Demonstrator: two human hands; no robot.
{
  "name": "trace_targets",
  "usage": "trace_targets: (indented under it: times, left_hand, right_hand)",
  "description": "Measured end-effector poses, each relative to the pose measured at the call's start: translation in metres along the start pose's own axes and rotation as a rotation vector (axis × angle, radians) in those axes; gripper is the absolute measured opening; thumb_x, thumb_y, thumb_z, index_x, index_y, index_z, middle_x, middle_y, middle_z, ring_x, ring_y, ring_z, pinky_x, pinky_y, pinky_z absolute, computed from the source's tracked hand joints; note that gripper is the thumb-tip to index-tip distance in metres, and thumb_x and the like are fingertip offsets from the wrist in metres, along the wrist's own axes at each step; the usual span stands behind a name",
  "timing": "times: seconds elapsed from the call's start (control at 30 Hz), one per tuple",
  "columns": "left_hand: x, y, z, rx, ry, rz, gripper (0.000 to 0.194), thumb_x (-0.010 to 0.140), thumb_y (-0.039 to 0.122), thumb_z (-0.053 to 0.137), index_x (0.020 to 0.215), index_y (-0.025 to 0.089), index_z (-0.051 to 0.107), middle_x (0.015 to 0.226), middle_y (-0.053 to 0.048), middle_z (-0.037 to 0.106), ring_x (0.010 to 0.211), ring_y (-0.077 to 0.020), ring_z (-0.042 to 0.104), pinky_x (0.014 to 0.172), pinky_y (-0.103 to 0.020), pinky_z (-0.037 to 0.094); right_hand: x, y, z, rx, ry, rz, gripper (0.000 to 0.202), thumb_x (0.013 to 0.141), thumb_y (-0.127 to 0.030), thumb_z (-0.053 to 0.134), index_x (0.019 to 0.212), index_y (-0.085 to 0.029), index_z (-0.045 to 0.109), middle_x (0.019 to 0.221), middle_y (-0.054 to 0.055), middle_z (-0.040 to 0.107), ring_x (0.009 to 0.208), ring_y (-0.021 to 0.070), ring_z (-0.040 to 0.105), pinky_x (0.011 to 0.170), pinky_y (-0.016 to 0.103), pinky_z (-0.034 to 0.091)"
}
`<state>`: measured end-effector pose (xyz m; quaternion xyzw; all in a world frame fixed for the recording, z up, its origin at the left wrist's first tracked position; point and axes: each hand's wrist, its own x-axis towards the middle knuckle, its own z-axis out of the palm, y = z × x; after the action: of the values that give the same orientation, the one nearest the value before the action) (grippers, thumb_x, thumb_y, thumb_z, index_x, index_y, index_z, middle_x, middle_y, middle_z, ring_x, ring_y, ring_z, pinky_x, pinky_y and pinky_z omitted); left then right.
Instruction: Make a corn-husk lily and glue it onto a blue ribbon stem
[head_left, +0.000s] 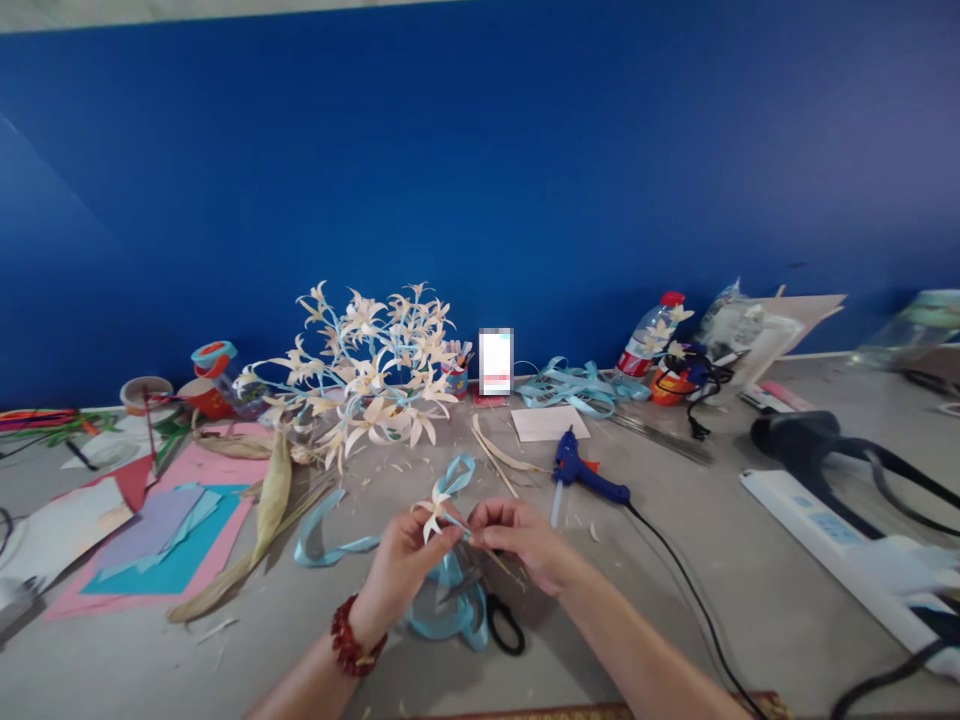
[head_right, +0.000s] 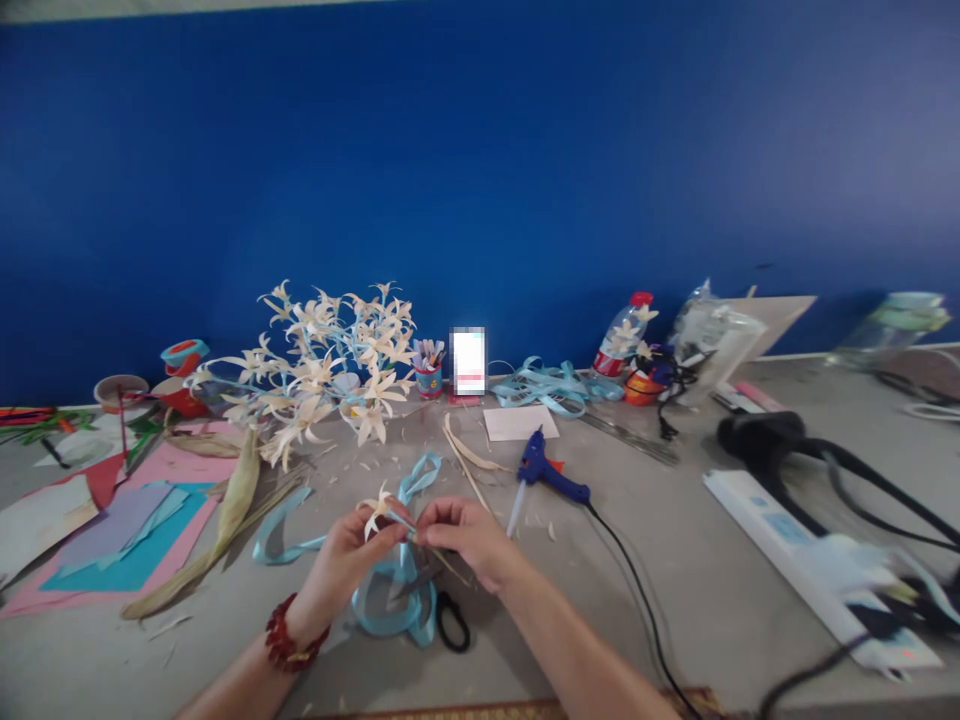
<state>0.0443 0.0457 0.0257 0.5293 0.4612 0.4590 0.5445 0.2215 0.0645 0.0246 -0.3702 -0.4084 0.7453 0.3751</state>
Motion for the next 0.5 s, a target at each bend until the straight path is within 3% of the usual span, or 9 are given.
trace_targets:
  times: [0.13, 0.3, 0.5]
  left_hand:
    - [-0.001, -0.003, 0.000, -0.004, 0.039, -0.003, 0.026, 0.072, 0.043, 0.075, 0.073, 0.017, 0.072, 0.071, -0.002, 0.063, 0.068, -0.0165, 0.053, 0.067, -0.027, 0.044]
    - [0.000, -0.003, -0.003, 0.039, -0.036, 0.101, 0.018, 0.076, 0.037, 0.073, 0.075, 0.019, 0.074, 0.075, -0.004, 0.066, 0.074, -0.0195, 0.058, 0.070, -0.029, 0.045]
    - [-0.001, 0.002, -0.004, 0.090, -0.045, 0.166, 0.017, 0.079, 0.035, 0.070, 0.072, 0.019, 0.074, 0.079, -0.006, 0.066, 0.077, -0.0206, 0.058, 0.072, -0.030, 0.046]
  right_hand:
    - [0.002, 0.004, -0.002, -0.016, -0.006, -0.005, 0.015, 0.058, -0.022, 0.079, 0.062, -0.015, 0.066, 0.059, -0.003, 0.062, 0.054, 0.0089, 0.047, 0.056, 0.023, 0.030]
    - [0.003, 0.010, -0.003, 0.137, -0.064, 0.060, 0.016, 0.060, -0.021, 0.080, 0.067, -0.013, 0.067, 0.062, -0.001, 0.064, 0.058, 0.0106, 0.054, 0.061, 0.024, 0.036]
    - [0.001, 0.012, -0.002, 0.236, -0.104, 0.110, 0.019, 0.064, -0.021, 0.079, 0.069, -0.013, 0.064, 0.062, -0.001, 0.064, 0.058, 0.0107, 0.058, 0.063, 0.024, 0.042]
